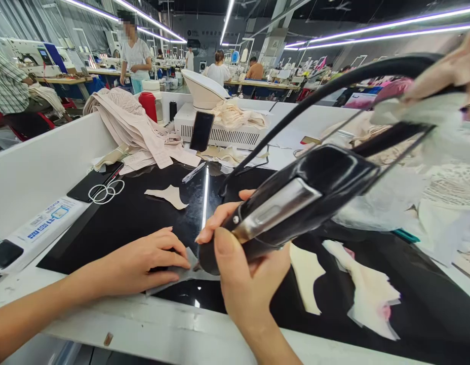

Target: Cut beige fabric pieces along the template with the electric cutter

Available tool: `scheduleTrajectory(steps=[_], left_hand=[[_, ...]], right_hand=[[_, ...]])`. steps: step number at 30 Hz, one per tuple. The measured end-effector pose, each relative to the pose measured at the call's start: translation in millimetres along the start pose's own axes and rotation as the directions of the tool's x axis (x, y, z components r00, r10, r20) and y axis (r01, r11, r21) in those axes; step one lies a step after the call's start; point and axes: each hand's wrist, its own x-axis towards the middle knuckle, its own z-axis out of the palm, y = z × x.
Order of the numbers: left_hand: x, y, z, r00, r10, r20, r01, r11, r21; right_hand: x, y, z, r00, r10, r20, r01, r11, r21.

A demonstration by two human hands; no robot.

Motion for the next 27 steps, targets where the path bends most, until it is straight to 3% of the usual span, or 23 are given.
scheduleTrajectory(steps=[5,16,21,27], left_hand=[[-1.7,-0.9,0.9,1.0,-0.015,0.003,0.015,1.0,-0.017],[0.1,1.5,1.4,0.998,-0.058,0.01,0.058,0.998,-0.008],[-0.1,-0.2,-1.4,1.0,-0.002,-0.002,0.002,1.0,0.013],[-1.8,-1.0,-10.3,0.994,0.02,0.104,-0.022,1.0,0.016]], right_hand=[[-10.6,8.1,4.5,0.997,0.0,0.079,-0.003,1.0,0.031],[-15.8,3.0,0.7,0.996,0.017,0.092,-0.019,1.0,0.02],[-14.3,3.9,0.4,0.997,0.008,0.081,-0.008,1.0,-0.003],[-3.3,3.8,-5.1,1.0,0.005,0.025,-0.004,0.999,-0.051]])
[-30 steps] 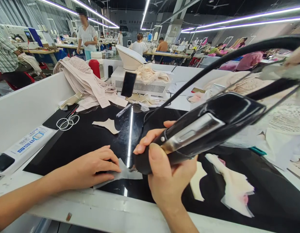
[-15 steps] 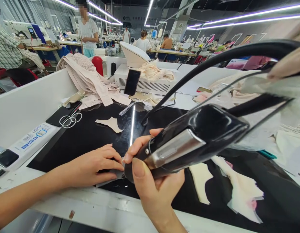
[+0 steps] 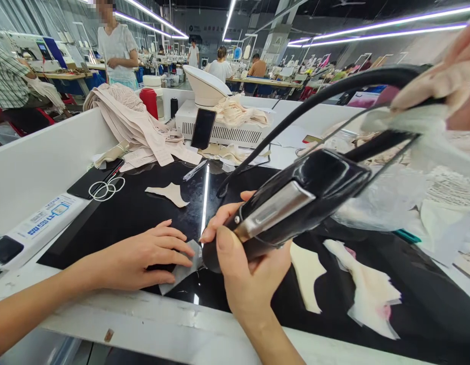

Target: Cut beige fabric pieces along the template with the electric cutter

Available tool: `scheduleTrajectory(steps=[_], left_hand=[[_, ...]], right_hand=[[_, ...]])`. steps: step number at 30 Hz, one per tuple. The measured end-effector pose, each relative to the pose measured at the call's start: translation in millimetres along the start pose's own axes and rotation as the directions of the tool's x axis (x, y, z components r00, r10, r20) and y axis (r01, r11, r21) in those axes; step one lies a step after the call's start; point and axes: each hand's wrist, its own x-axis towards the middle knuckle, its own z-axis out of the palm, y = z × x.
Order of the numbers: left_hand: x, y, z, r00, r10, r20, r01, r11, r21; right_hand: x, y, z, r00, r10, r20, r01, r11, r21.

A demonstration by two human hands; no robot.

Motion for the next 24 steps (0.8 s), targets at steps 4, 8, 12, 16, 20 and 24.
scheduleTrajectory(steps=[4,8,12,16,20,24], left_hand=[[-1.9,-2.2,-1.8,0.997,-0.045,0.07,0.046,0.999,-0.019],[-2.1,-2.4,-3.9,0.994,-0.062,0.088,0.065,0.997,-0.03],[-1.6,-0.9,-6.3,0.994,-0.058,0.09,0.062,0.997,-0.04],[-1.7,-0.4,-7.4,0.995,-0.047,0.084,0.051,0.998,-0.048],[-2.1,-1.0,-7.4,0.997,-0.033,0.076,0.036,0.998,-0.048],[-2.4,-1.1,-7.9,0.995,-0.03,0.093,0.035,0.998,-0.047]], right_hand=[[3.1,0.1,-1.4,1.0,0.001,-0.022,-0.001,1.0,-0.013],[2.1,-0.9,0.6,1.0,0.009,-0.029,-0.01,1.0,-0.023],[-2.0,-4.6,5.0,0.999,0.022,-0.039,-0.022,1.0,0.018],[-7.4,-5.5,8.4,1.0,0.022,0.015,-0.023,0.998,0.051],[-10.4,-2.1,9.5,0.999,0.024,0.04,-0.027,0.997,0.07],[-11.6,-2.5,9.7,0.999,0.02,0.048,-0.023,0.997,0.067]])
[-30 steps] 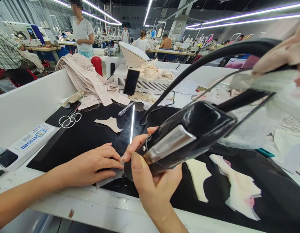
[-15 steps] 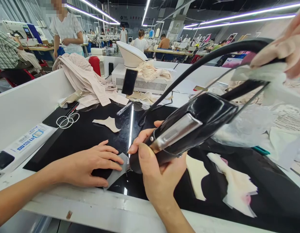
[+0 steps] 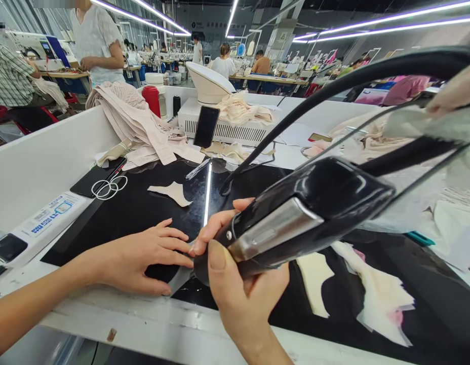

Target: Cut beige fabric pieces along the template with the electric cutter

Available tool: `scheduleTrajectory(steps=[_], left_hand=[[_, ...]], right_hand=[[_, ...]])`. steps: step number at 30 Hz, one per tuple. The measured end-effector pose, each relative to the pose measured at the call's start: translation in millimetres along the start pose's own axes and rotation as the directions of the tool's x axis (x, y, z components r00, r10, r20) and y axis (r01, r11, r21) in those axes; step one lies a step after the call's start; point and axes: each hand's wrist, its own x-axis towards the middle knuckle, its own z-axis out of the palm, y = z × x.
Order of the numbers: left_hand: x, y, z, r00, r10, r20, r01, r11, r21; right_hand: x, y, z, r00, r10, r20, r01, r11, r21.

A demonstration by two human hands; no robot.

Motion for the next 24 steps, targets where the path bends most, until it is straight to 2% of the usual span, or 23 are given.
scheduleTrajectory(steps=[6,14,19,24], left_hand=[[0.3,1.0,-1.6,1.0,-0.001,-0.002,0.001,1.0,-0.004],[0.7,-0.1,-2.8,1.0,0.027,-0.01,-0.027,1.0,-0.015],[0.8,-0.7,-3.8,1.0,0.022,0.018,-0.022,1.0,-0.002],[1.3,-3.2,-3.9,0.999,0.031,0.038,-0.031,1.0,0.006]], right_hand=[[-4.4,-5.5,6.0,1.0,0.024,-0.009,-0.023,0.999,0.038],[-8.3,-5.3,9.9,1.0,0.021,0.004,-0.021,1.0,-0.019],[-9.8,-8.1,10.8,0.997,0.065,0.04,-0.067,0.997,0.045],[-16.2,-4.1,16.6,0.999,0.03,0.037,-0.031,0.999,0.023]])
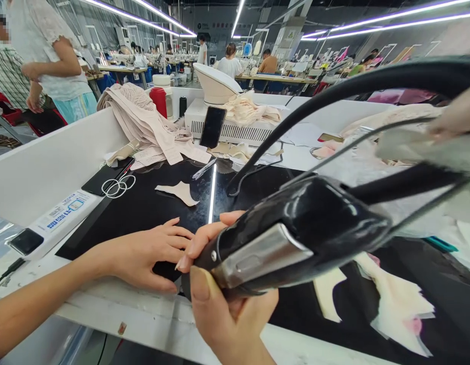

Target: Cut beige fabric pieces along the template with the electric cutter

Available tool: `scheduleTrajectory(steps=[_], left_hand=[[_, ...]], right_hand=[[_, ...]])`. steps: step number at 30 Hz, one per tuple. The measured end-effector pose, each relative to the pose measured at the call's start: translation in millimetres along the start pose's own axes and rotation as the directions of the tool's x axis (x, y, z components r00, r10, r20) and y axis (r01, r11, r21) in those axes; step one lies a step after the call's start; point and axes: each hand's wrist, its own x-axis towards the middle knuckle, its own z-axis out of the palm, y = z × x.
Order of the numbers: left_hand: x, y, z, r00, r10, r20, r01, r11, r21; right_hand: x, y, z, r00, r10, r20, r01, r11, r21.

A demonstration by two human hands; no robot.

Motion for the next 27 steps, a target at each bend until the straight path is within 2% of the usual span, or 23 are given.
scheduleTrajectory(steps=[5,10,13,20,27], left_hand=[[-1.3,-2.1,0.9,1.0,0.005,-0.003,-0.005,1.0,-0.005],[0.1,0.9,4.1,0.993,0.008,-0.116,-0.007,1.0,0.007],[5.2,3.1,8.9,0.985,0.016,-0.172,-0.013,1.0,0.021],[13.1,2.0,21.0,0.994,0.018,-0.11,-0.007,0.995,0.096],[11.7,4.3,20.4,0.996,-0.008,-0.089,0.022,0.987,0.158]], right_hand=[[6.8,0.1,-4.8,1.0,0.009,0.005,-0.009,1.0,0.012],[27.9,-9.3,-20.6,0.979,-0.081,-0.185,0.076,0.997,-0.033],[34.9,-10.1,-27.3,0.966,-0.099,-0.239,0.088,0.994,-0.058],[29.6,2.8,-32.9,0.969,-0.121,-0.216,0.097,0.988,-0.117],[26.1,7.5,-38.1,0.973,-0.12,-0.196,0.095,0.987,-0.132]])
